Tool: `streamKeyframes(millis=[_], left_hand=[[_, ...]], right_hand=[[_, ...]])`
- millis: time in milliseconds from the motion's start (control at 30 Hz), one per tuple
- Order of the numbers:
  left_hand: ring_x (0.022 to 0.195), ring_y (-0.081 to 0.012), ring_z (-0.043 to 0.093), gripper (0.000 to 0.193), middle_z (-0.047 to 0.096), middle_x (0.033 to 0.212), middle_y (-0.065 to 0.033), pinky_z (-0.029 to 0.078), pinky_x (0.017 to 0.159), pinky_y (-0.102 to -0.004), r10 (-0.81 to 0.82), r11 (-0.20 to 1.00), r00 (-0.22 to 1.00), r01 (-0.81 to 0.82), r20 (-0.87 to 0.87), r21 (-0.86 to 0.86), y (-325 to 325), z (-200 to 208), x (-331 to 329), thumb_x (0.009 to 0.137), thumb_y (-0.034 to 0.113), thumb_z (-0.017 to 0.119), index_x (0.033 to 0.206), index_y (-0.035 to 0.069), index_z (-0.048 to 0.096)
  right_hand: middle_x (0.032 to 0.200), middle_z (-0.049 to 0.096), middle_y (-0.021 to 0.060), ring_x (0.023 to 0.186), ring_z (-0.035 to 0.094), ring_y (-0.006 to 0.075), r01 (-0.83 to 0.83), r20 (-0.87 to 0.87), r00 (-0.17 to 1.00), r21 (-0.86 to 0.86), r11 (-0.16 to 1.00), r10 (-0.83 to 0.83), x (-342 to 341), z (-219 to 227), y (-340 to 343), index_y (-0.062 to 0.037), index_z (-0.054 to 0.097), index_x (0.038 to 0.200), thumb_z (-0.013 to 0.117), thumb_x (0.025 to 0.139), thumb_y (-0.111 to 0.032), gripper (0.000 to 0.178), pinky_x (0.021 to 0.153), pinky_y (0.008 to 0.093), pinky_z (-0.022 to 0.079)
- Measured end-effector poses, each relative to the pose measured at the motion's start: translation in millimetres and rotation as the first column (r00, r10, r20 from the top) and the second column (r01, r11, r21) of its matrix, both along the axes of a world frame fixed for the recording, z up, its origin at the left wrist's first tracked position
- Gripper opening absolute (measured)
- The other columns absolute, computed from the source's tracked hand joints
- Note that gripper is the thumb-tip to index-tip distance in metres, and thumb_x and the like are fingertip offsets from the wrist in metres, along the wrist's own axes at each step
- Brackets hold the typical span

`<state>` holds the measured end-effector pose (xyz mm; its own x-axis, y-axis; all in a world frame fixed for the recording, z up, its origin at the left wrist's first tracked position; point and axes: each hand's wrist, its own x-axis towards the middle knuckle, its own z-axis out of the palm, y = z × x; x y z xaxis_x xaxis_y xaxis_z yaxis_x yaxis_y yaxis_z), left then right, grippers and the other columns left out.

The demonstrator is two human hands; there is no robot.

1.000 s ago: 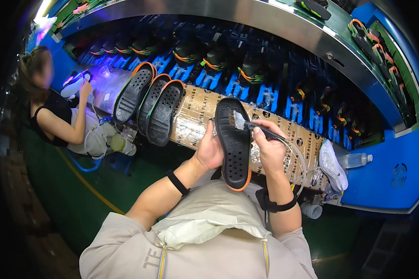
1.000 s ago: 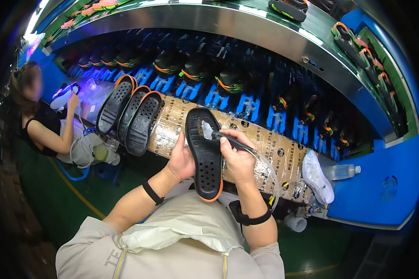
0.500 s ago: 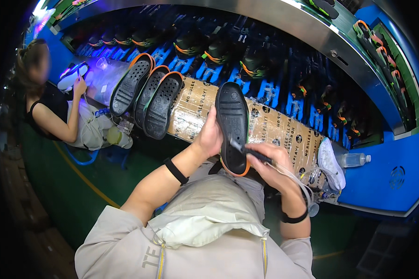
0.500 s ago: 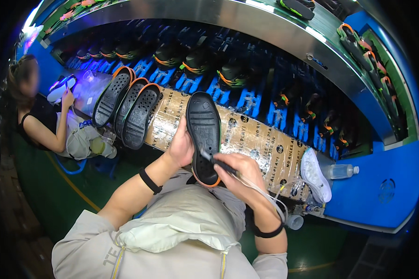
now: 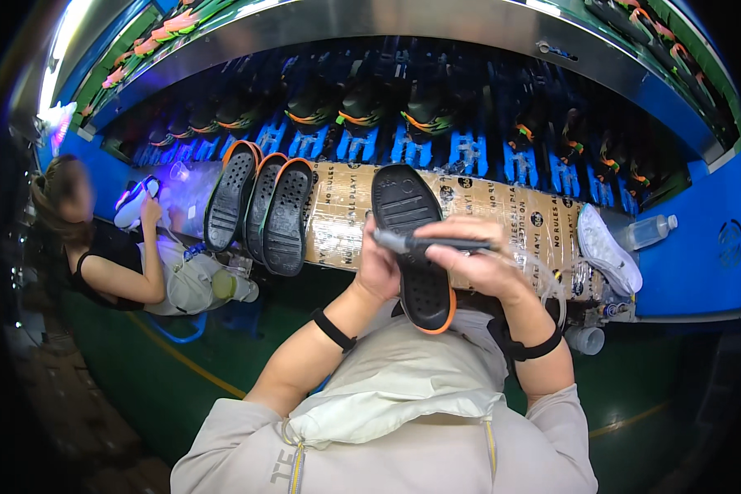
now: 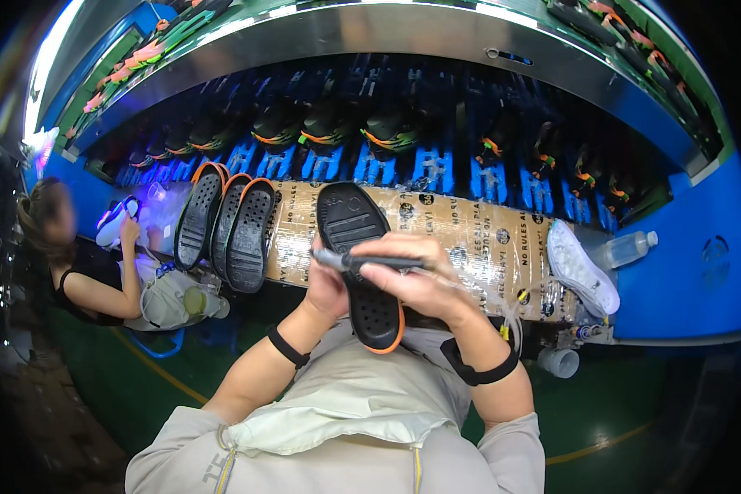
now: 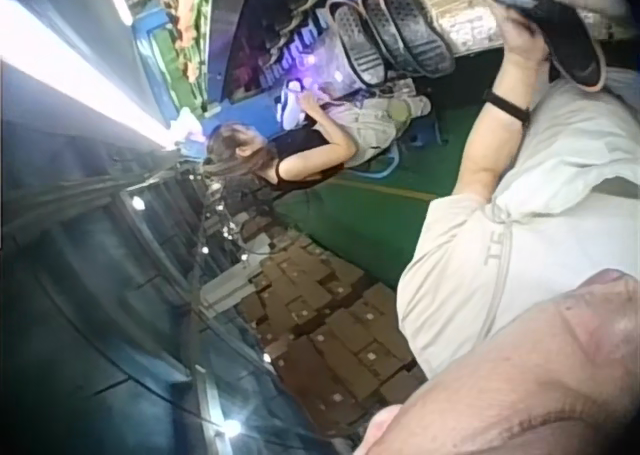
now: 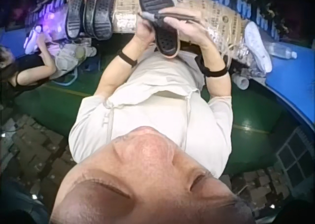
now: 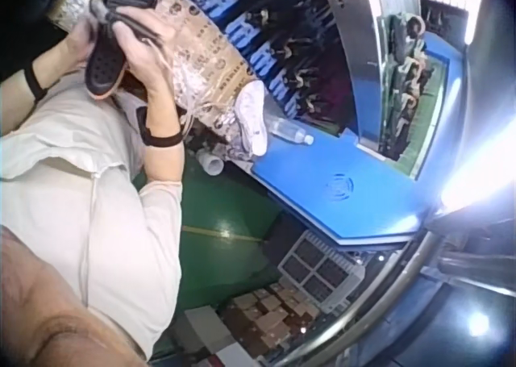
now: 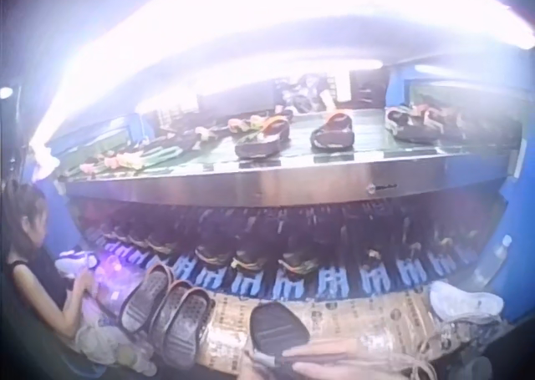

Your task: The person picks up shoe soles from a conveyor belt, applies adhesive to their surfaces using a brush-like tool connected to a hose, and then places the soles onto a different conveyor belt.

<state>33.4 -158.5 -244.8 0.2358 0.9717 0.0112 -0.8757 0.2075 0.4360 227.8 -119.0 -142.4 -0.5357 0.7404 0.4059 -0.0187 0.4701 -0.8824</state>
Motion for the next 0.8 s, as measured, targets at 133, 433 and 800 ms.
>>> streamKeyframes(millis=[133,433,800], left_hand=[[0.136,-0.0274,0.064,0.083,0.066,0.147,-0.0116,0.051,0.118,-0.0466,0.026,0.997,0.997,-0.032,-0.076,-0.072,3.5,12.1,5.5,0.108,0.075,0.03,0.155,0.011,0.055],[0.115,-0.0389,0.071,0.1,0.07,0.133,-0.0212,0.059,0.103,-0.0529,0.068,0.997,0.996,-0.071,-0.057,-0.038,27.5,40.1,-11.5,0.096,0.089,0.038,0.148,0.007,0.059],[0.107,-0.0384,0.072,0.111,0.071,0.122,-0.0267,0.061,0.094,-0.0527,0.093,0.991,0.996,-0.093,0.003,0.099,51.6,83.7,-37.4,0.093,0.093,0.026,0.139,-0.001,0.064]], right_hand=[[0.092,0.076,0.0104,0.082,0.072,0.0228,0.252,0.026,0.967,0.059,0.966,-0.254,-6.2,-0.3,-4.2,-0.003,0.081,0.111,0.08,0.087,-0.005,0.024,0.075,0.035,0.054],[0.086,0.073,0.0105,0.082,0.071,0.029,0.16,0.164,0.962,0.315,0.936,-0.22,-6.3,19.0,-21.0,-0.0066,0.082,0.112,0.084,0.084,-0.009,0.029,0.083,0.0403,0.05],[0.086,0.072,0.0079,0.083,0.069,0.0265,-0.212,0.267,0.954,0.275,0.938,0.137,-1.7,50.0,-35.1,-0.0093,0.081,0.115,0.085,0.088,-0.011,0.028,0.081,0.0389,0.047]])
